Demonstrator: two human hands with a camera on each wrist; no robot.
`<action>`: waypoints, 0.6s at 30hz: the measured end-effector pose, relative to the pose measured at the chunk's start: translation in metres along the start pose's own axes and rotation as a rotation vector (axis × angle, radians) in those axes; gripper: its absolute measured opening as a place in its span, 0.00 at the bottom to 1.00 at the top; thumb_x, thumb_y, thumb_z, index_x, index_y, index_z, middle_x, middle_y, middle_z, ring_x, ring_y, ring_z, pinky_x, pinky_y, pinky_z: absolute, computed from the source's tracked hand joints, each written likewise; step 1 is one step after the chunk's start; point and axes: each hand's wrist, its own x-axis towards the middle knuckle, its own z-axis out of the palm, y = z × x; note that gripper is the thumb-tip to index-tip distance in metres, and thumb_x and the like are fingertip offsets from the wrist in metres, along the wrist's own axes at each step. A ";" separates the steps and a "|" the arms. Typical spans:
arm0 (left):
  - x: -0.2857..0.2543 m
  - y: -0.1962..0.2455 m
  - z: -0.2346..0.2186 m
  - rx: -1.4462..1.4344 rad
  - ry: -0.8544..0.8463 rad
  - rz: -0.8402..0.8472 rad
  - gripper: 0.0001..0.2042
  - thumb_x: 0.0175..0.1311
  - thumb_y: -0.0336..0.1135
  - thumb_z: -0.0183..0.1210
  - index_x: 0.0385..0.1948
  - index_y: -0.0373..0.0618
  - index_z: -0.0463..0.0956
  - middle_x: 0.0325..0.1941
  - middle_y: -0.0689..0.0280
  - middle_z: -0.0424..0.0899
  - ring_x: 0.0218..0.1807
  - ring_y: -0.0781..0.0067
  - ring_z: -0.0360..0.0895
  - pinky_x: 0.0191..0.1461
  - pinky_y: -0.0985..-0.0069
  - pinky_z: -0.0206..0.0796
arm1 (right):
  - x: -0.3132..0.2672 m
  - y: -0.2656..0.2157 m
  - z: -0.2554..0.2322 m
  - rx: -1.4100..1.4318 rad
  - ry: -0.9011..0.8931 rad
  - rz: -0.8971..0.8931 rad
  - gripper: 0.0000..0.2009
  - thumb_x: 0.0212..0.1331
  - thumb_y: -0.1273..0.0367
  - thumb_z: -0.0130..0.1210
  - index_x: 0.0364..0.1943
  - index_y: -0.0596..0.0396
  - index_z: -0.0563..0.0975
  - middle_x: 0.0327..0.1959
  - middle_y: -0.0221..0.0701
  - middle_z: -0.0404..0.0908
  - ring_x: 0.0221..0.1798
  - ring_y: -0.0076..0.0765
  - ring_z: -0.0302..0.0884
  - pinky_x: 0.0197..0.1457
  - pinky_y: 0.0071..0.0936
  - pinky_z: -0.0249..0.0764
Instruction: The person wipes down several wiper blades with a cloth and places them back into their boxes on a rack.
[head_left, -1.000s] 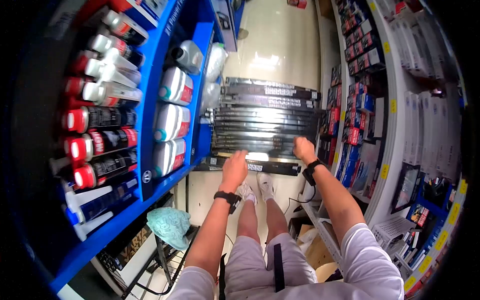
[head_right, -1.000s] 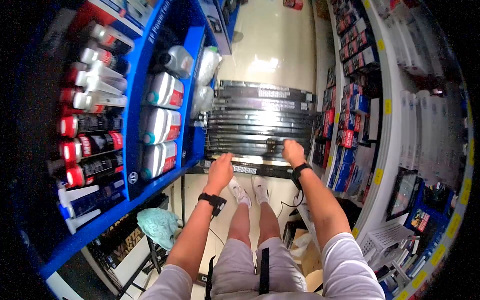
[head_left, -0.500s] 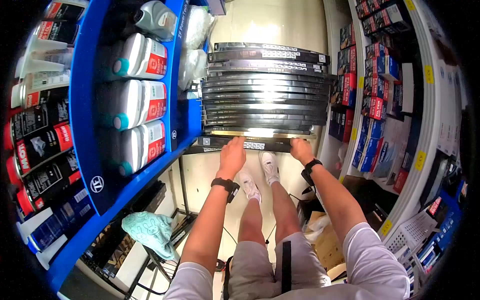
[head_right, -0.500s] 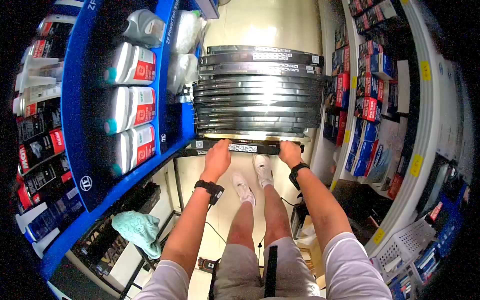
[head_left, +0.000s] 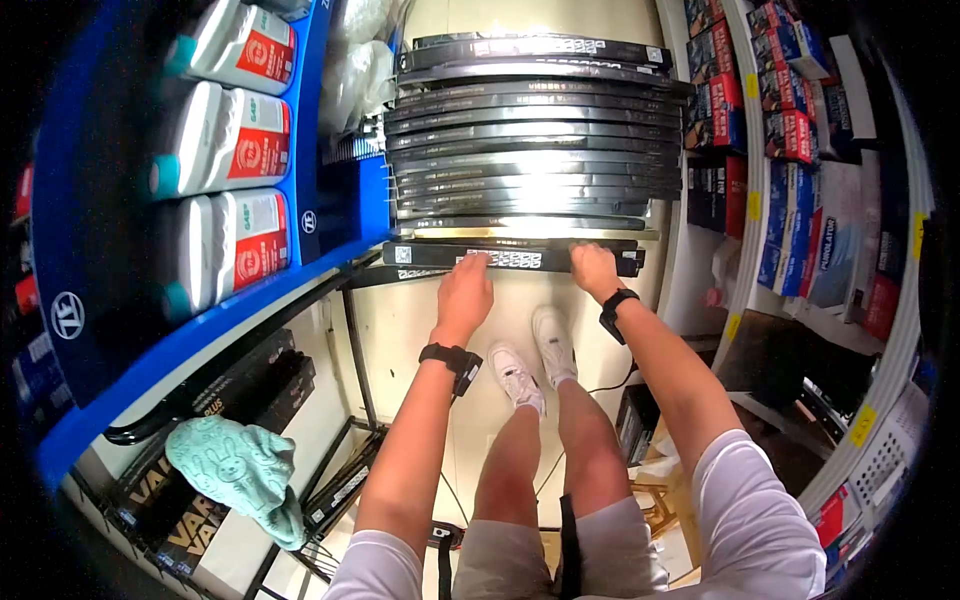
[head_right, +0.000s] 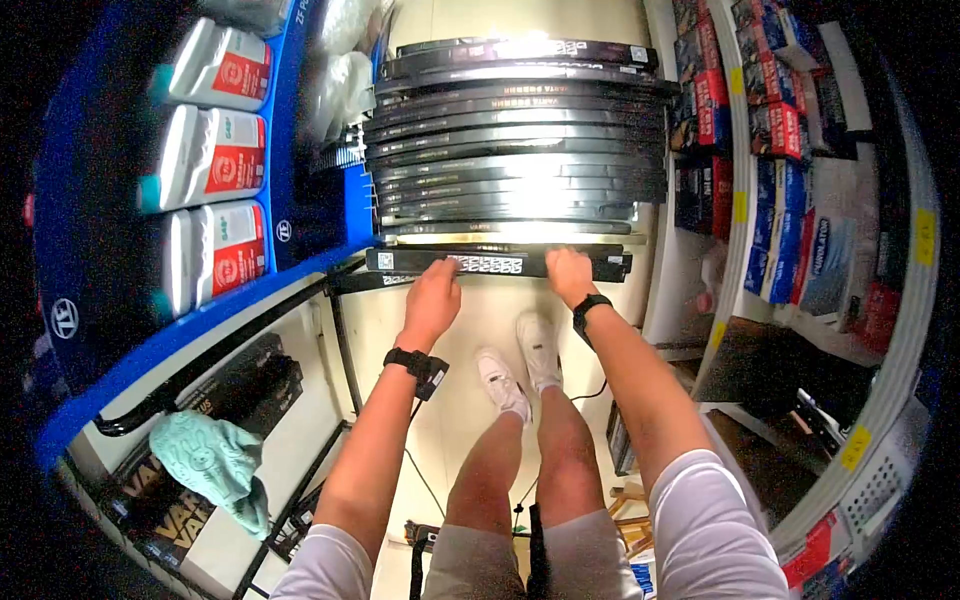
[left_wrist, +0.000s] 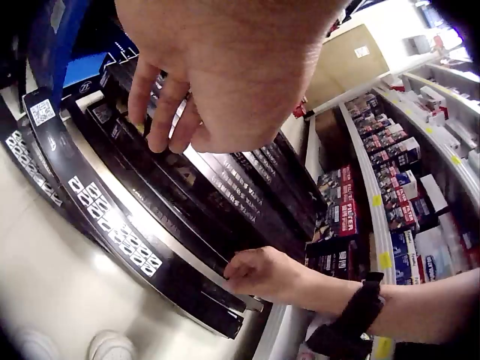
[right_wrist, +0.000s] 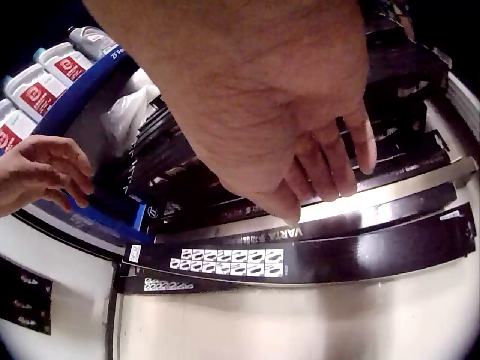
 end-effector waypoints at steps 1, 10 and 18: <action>-0.003 -0.003 0.004 0.001 0.001 -0.003 0.11 0.62 0.26 0.53 0.45 0.45 0.76 0.44 0.55 0.80 0.46 0.44 0.79 0.49 0.52 0.72 | 0.005 -0.002 0.008 0.002 -0.088 0.023 0.10 0.52 0.69 0.62 0.39 0.52 0.79 0.41 0.38 0.85 0.49 0.46 0.83 0.54 0.46 0.77; -0.024 -0.046 0.034 0.008 -0.007 -0.032 0.11 0.63 0.26 0.53 0.46 0.46 0.76 0.46 0.56 0.81 0.47 0.46 0.79 0.50 0.55 0.72 | 0.026 -0.027 0.080 -0.191 0.093 -0.106 0.21 0.50 0.62 0.68 0.47 0.51 0.75 0.47 0.33 0.78 0.55 0.41 0.76 0.55 0.44 0.74; -0.036 -0.066 0.026 0.029 -0.030 -0.041 0.10 0.64 0.26 0.52 0.45 0.44 0.77 0.47 0.56 0.81 0.46 0.46 0.79 0.50 0.56 0.72 | 0.040 -0.039 0.104 -0.372 0.012 -0.068 0.11 0.62 0.67 0.55 0.48 0.46 0.73 0.47 0.30 0.77 0.53 0.35 0.76 0.52 0.42 0.71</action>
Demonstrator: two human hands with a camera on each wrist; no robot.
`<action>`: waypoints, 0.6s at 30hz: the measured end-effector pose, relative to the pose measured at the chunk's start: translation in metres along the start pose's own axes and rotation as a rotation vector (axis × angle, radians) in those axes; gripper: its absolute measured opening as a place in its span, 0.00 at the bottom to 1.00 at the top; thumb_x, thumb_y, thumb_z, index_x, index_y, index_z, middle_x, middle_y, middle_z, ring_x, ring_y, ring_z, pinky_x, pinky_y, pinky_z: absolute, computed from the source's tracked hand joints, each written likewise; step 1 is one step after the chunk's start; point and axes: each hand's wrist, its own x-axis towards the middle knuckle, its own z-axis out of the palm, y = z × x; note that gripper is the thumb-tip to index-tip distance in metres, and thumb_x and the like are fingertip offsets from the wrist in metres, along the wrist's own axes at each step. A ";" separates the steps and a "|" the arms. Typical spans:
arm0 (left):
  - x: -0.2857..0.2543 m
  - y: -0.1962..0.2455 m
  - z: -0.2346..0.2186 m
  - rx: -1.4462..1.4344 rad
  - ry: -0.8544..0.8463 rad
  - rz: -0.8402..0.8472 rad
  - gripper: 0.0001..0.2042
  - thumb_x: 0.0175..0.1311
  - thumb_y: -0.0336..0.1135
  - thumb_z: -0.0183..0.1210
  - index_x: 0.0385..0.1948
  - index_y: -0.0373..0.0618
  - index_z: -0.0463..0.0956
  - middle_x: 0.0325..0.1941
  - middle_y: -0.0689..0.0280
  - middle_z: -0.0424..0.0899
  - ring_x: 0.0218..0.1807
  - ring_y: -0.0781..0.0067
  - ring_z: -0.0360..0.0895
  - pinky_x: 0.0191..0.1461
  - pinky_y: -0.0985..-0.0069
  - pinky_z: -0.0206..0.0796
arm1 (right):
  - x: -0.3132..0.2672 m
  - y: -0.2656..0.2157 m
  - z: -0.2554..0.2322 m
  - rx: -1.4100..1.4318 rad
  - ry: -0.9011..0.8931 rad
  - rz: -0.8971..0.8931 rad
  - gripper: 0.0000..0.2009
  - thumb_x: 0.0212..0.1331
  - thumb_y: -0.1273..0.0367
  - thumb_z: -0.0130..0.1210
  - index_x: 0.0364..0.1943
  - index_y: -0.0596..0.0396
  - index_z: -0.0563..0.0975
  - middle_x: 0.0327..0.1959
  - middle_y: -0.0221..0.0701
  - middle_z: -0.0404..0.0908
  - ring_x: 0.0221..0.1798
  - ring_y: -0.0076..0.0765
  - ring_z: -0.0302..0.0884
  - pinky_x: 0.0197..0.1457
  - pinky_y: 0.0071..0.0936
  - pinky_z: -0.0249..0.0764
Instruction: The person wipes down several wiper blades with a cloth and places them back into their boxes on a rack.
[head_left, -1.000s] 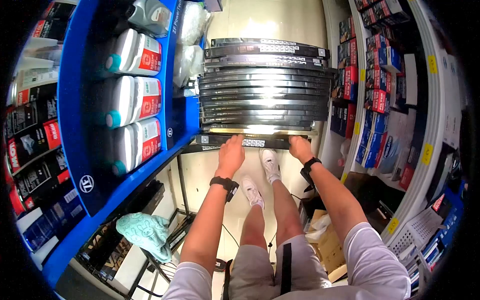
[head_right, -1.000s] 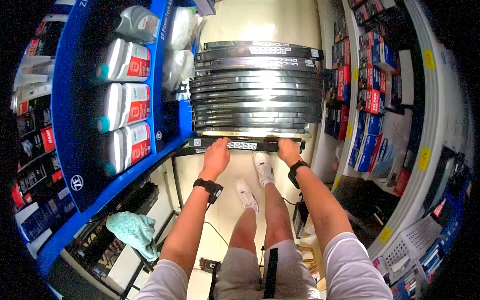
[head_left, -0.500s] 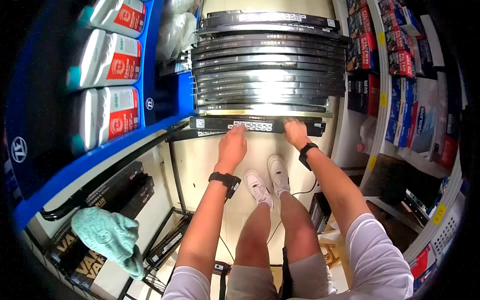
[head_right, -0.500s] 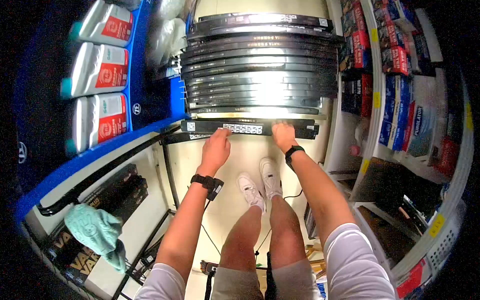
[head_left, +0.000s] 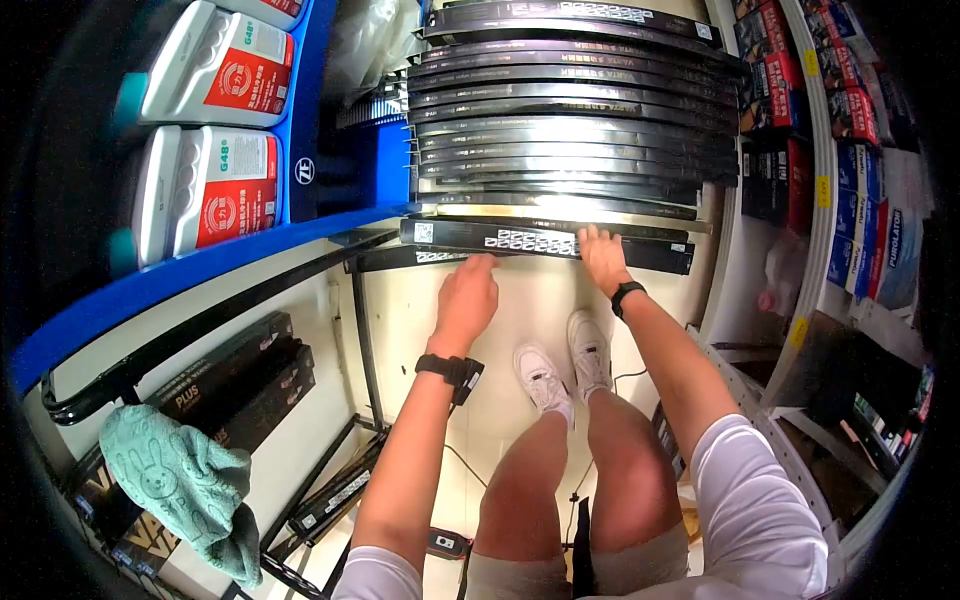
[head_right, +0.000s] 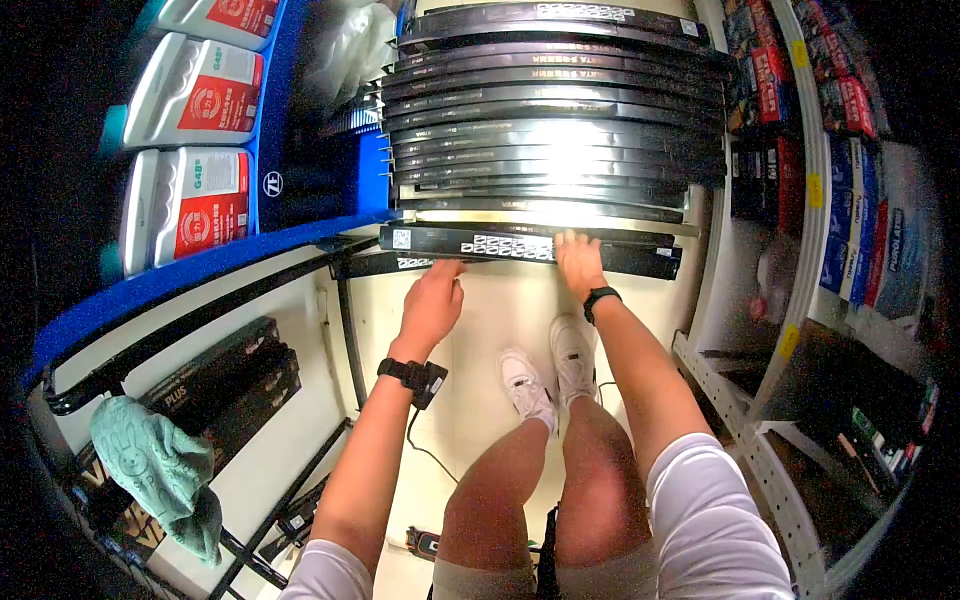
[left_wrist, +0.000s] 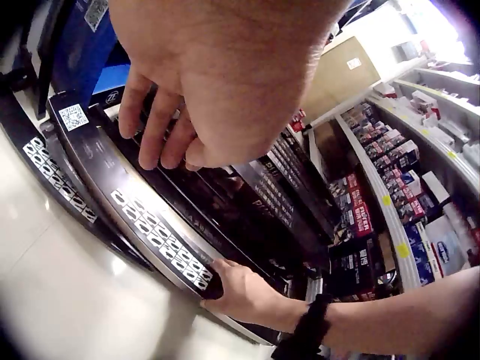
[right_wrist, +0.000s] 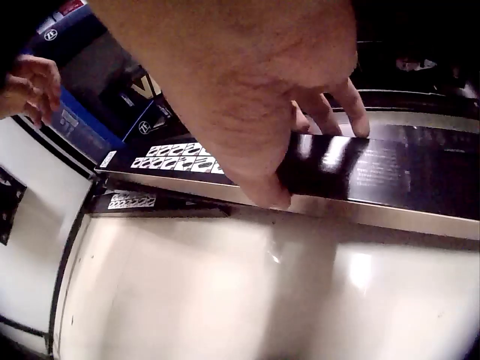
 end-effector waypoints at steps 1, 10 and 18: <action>-0.003 -0.001 -0.001 -0.002 -0.004 -0.003 0.10 0.64 0.26 0.52 0.45 0.44 0.77 0.47 0.56 0.81 0.46 0.46 0.79 0.50 0.56 0.72 | -0.004 0.001 0.004 0.005 0.041 -0.004 0.10 0.63 0.68 0.54 0.47 0.46 0.74 0.46 0.30 0.77 0.52 0.36 0.77 0.52 0.43 0.72; -0.034 0.025 -0.035 -0.046 0.036 -0.018 0.10 0.64 0.26 0.51 0.44 0.43 0.77 0.46 0.55 0.81 0.48 0.46 0.78 0.51 0.55 0.72 | -0.046 0.041 -0.058 0.066 0.154 -0.161 0.09 0.63 0.72 0.49 0.45 0.54 0.75 0.44 0.36 0.80 0.49 0.44 0.80 0.59 0.53 0.74; -0.079 0.068 -0.103 -0.012 -0.021 -0.041 0.11 0.61 0.28 0.57 0.45 0.43 0.76 0.47 0.56 0.79 0.53 0.48 0.76 0.55 0.55 0.69 | -0.102 0.084 -0.170 0.154 0.009 -0.338 0.23 0.48 0.76 0.60 0.53 0.61 0.73 0.50 0.42 0.78 0.56 0.49 0.76 0.67 0.53 0.67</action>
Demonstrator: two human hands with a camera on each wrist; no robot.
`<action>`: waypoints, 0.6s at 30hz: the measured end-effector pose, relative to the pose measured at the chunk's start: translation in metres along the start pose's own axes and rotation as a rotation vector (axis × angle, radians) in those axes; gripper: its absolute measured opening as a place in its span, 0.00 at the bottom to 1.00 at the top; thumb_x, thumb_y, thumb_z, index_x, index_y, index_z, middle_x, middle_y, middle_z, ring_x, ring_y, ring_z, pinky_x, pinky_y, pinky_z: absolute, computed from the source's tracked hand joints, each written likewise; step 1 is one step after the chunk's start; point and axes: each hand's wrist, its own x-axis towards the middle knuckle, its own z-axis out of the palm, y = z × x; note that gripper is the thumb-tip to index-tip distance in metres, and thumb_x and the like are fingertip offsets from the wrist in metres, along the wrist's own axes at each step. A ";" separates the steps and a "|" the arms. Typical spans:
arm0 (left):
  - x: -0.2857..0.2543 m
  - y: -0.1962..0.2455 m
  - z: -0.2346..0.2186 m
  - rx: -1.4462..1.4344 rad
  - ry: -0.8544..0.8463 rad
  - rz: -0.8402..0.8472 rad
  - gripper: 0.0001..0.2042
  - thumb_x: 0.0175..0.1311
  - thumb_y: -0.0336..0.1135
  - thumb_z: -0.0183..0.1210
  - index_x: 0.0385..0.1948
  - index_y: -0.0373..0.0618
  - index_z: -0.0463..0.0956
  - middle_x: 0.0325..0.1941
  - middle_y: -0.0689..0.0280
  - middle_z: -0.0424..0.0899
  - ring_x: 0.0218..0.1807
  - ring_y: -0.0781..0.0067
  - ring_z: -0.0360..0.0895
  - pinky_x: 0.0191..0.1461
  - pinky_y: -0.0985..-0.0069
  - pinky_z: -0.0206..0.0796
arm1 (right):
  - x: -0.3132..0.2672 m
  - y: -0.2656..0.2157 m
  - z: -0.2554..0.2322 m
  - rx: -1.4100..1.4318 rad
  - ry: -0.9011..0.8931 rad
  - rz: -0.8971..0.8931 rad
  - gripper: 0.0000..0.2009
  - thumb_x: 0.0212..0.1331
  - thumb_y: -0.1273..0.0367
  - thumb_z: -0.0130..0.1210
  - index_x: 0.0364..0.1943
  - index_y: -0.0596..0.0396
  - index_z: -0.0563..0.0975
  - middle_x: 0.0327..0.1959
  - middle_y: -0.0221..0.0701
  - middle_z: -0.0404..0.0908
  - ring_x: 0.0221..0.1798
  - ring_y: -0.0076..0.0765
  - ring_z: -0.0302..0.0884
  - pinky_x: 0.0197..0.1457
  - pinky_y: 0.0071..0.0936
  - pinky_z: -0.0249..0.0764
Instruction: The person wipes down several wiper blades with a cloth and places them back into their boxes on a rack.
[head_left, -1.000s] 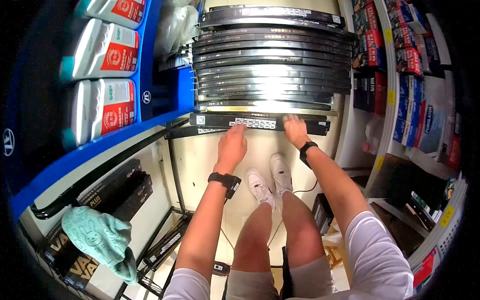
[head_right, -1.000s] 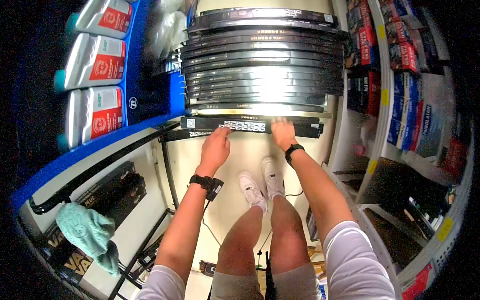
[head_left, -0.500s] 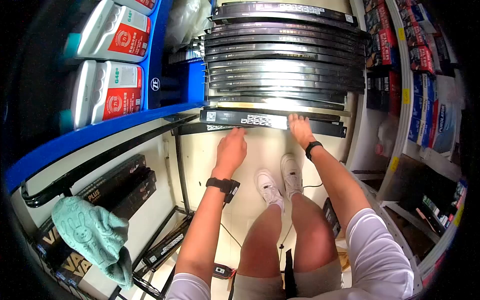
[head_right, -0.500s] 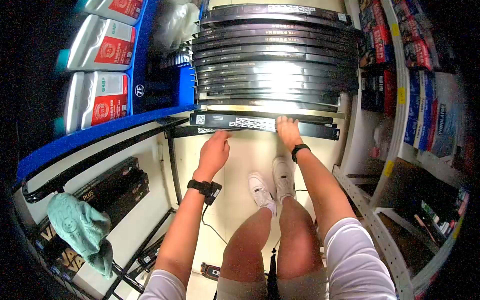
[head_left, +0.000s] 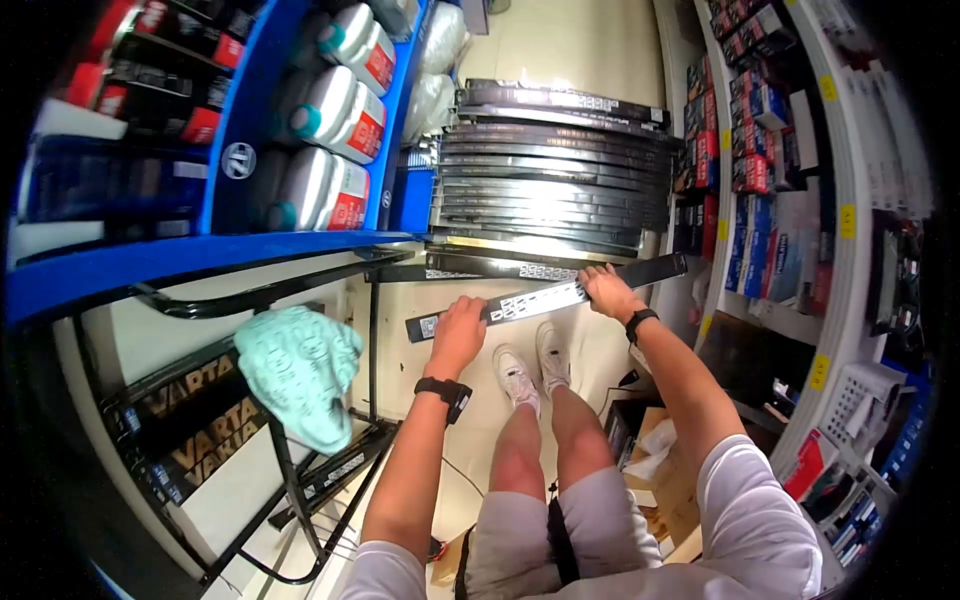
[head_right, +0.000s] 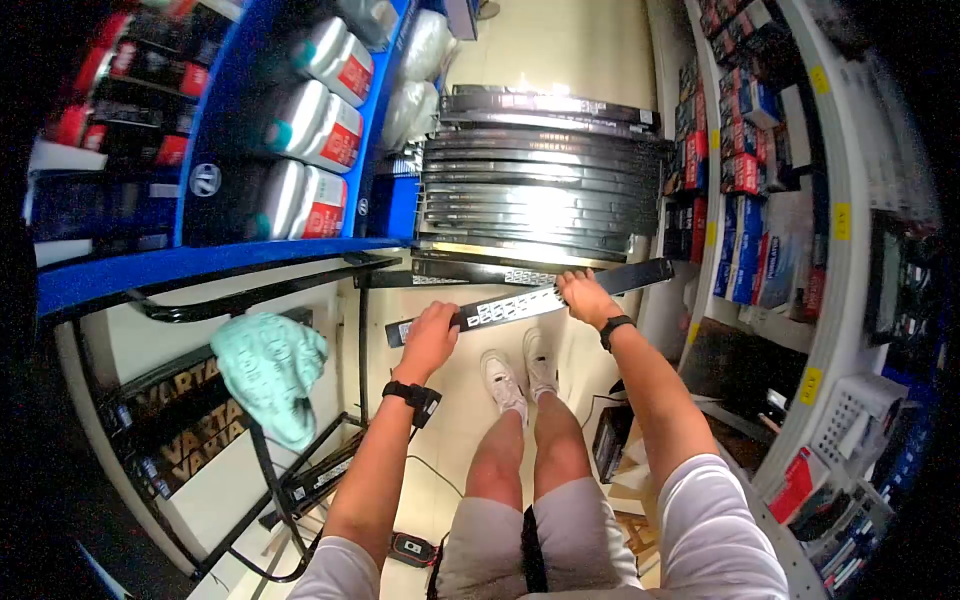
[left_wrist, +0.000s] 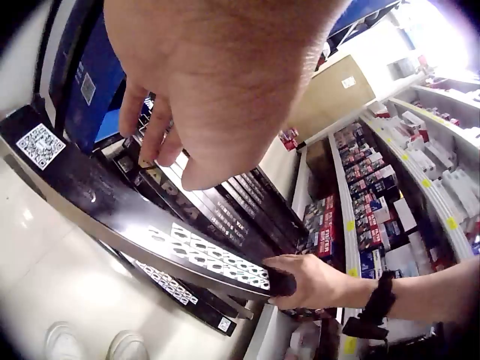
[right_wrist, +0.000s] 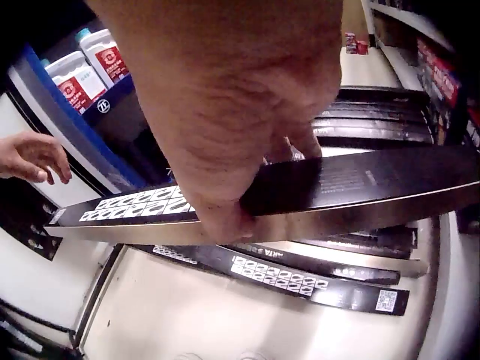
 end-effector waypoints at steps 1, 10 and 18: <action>-0.007 0.002 -0.006 -0.016 0.001 0.012 0.14 0.60 0.31 0.60 0.48 0.44 0.76 0.49 0.56 0.78 0.54 0.49 0.76 0.56 0.56 0.69 | -0.005 0.000 -0.013 -0.013 0.008 -0.002 0.23 0.48 0.76 0.60 0.53 0.61 0.73 0.50 0.42 0.78 0.56 0.49 0.76 0.67 0.53 0.67; -0.087 0.024 -0.064 0.291 0.175 0.115 0.34 0.49 0.36 0.70 0.63 0.44 0.69 0.52 0.56 0.75 0.59 0.54 0.71 0.64 0.58 0.60 | -0.049 -0.030 -0.172 0.304 -0.202 -0.202 0.27 0.43 0.72 0.61 0.53 0.63 0.73 0.48 0.50 0.78 0.50 0.61 0.78 0.54 0.47 0.77; -0.146 0.047 -0.100 0.266 0.094 0.158 0.37 0.52 0.38 0.68 0.66 0.38 0.65 0.44 0.58 0.79 0.48 0.55 0.77 0.53 0.60 0.68 | -0.063 -0.043 -0.256 0.359 -0.256 -0.386 0.20 0.37 0.69 0.63 0.41 0.57 0.81 0.38 0.47 0.84 0.43 0.57 0.81 0.48 0.44 0.77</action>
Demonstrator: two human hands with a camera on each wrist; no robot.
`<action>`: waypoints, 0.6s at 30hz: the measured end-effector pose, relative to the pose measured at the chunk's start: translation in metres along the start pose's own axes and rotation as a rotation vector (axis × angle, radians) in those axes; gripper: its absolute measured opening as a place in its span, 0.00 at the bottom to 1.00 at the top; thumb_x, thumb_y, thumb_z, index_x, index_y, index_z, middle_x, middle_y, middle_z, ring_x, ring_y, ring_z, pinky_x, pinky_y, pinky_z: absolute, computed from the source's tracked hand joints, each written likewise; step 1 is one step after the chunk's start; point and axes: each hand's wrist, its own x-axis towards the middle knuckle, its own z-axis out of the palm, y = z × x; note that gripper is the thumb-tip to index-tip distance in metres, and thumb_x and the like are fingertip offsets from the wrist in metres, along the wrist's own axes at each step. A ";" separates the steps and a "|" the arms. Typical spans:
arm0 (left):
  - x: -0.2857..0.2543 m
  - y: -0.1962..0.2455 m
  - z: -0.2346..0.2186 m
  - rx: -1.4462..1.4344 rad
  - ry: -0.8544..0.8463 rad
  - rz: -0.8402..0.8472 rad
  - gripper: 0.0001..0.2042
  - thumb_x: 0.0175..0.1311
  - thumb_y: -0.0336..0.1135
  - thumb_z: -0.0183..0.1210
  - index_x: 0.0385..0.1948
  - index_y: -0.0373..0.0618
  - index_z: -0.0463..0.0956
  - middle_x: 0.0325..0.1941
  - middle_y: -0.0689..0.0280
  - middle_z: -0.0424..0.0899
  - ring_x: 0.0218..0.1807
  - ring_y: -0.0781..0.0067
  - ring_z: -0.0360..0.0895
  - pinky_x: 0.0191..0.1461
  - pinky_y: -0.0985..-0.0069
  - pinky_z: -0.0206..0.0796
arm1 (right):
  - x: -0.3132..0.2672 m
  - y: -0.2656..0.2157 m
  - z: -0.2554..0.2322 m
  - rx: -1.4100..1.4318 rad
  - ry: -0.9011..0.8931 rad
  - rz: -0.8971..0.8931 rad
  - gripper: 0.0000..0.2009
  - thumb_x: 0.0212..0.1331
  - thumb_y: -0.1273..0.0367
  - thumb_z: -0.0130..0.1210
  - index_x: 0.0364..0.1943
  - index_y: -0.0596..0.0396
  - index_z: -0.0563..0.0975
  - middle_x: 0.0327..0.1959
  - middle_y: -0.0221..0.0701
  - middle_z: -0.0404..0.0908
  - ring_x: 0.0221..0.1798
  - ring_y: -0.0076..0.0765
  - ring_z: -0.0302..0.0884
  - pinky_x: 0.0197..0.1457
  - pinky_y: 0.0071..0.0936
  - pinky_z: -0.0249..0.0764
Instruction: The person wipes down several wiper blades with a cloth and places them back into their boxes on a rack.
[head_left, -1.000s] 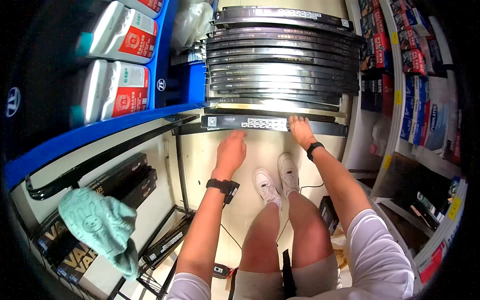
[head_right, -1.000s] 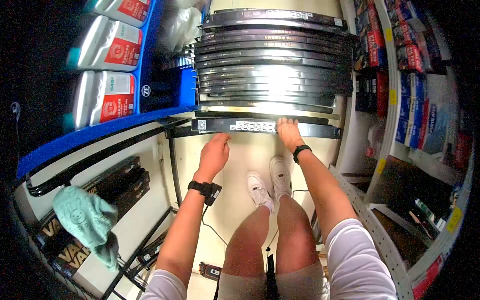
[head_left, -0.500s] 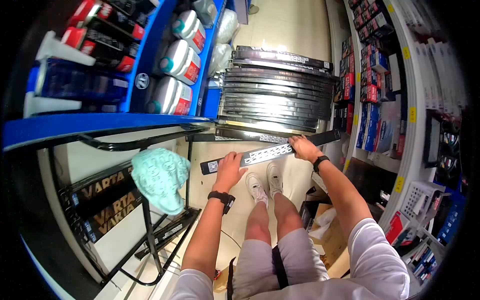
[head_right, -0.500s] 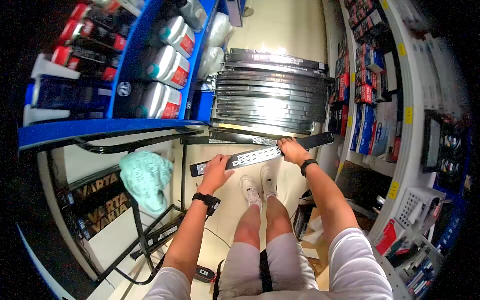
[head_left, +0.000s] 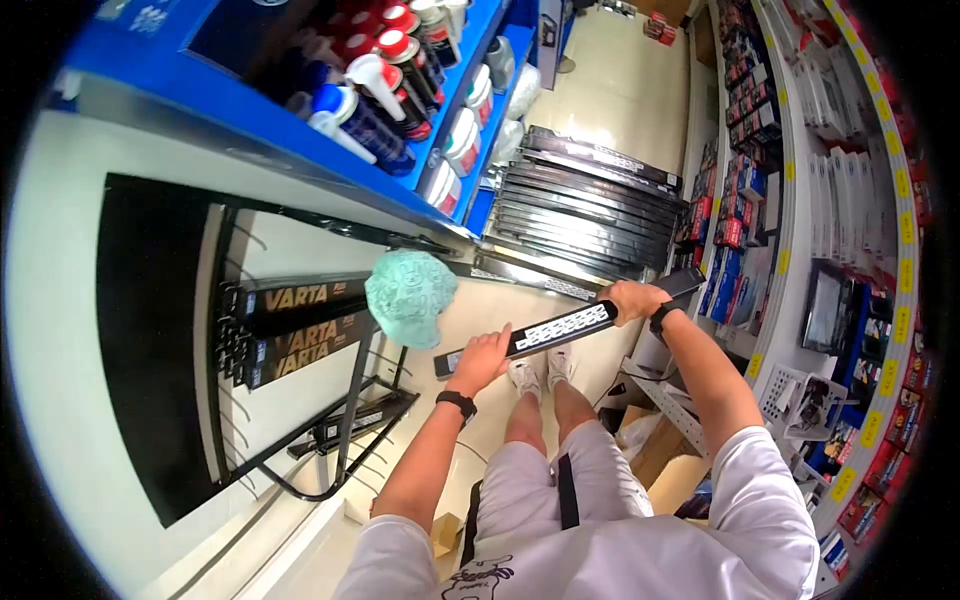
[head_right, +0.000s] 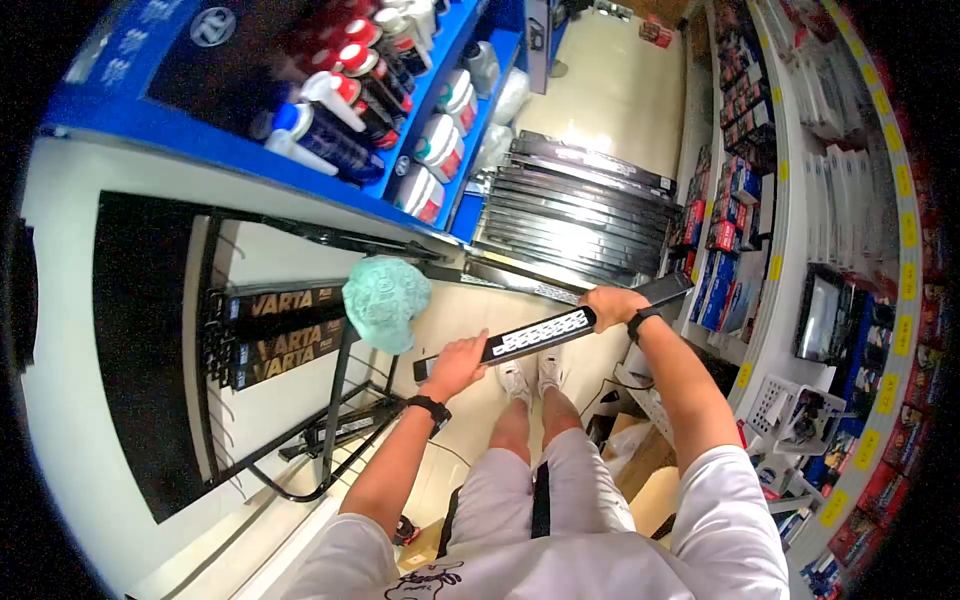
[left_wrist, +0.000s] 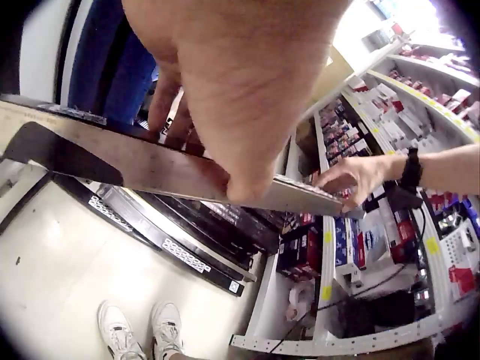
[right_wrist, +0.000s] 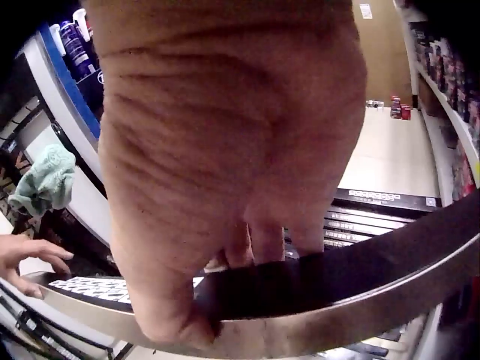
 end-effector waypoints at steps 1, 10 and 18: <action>-0.010 0.005 -0.003 -0.036 -0.010 0.019 0.38 0.52 0.40 0.68 0.67 0.39 0.64 0.44 0.58 0.79 0.49 0.56 0.77 0.53 0.60 0.68 | -0.005 -0.016 -0.015 -0.030 -0.059 0.052 0.20 0.38 0.69 0.64 0.41 0.56 0.82 0.35 0.46 0.85 0.41 0.56 0.82 0.46 0.44 0.78; -0.051 0.044 -0.041 0.103 0.014 -0.048 0.31 0.53 0.29 0.63 0.63 0.38 0.66 0.47 0.59 0.75 0.46 0.59 0.78 0.46 0.62 0.75 | -0.003 -0.067 -0.051 -0.158 -0.111 0.217 0.21 0.42 0.69 0.66 0.46 0.54 0.82 0.35 0.44 0.86 0.40 0.52 0.83 0.44 0.44 0.79; -0.101 0.048 -0.054 -0.027 -0.028 -0.262 0.26 0.52 0.35 0.68 0.53 0.41 0.70 0.46 0.58 0.77 0.44 0.56 0.83 0.42 0.62 0.79 | 0.057 -0.118 -0.031 -0.140 -0.023 0.063 0.29 0.50 0.58 0.66 0.58 0.52 0.77 0.51 0.47 0.83 0.54 0.54 0.80 0.55 0.45 0.77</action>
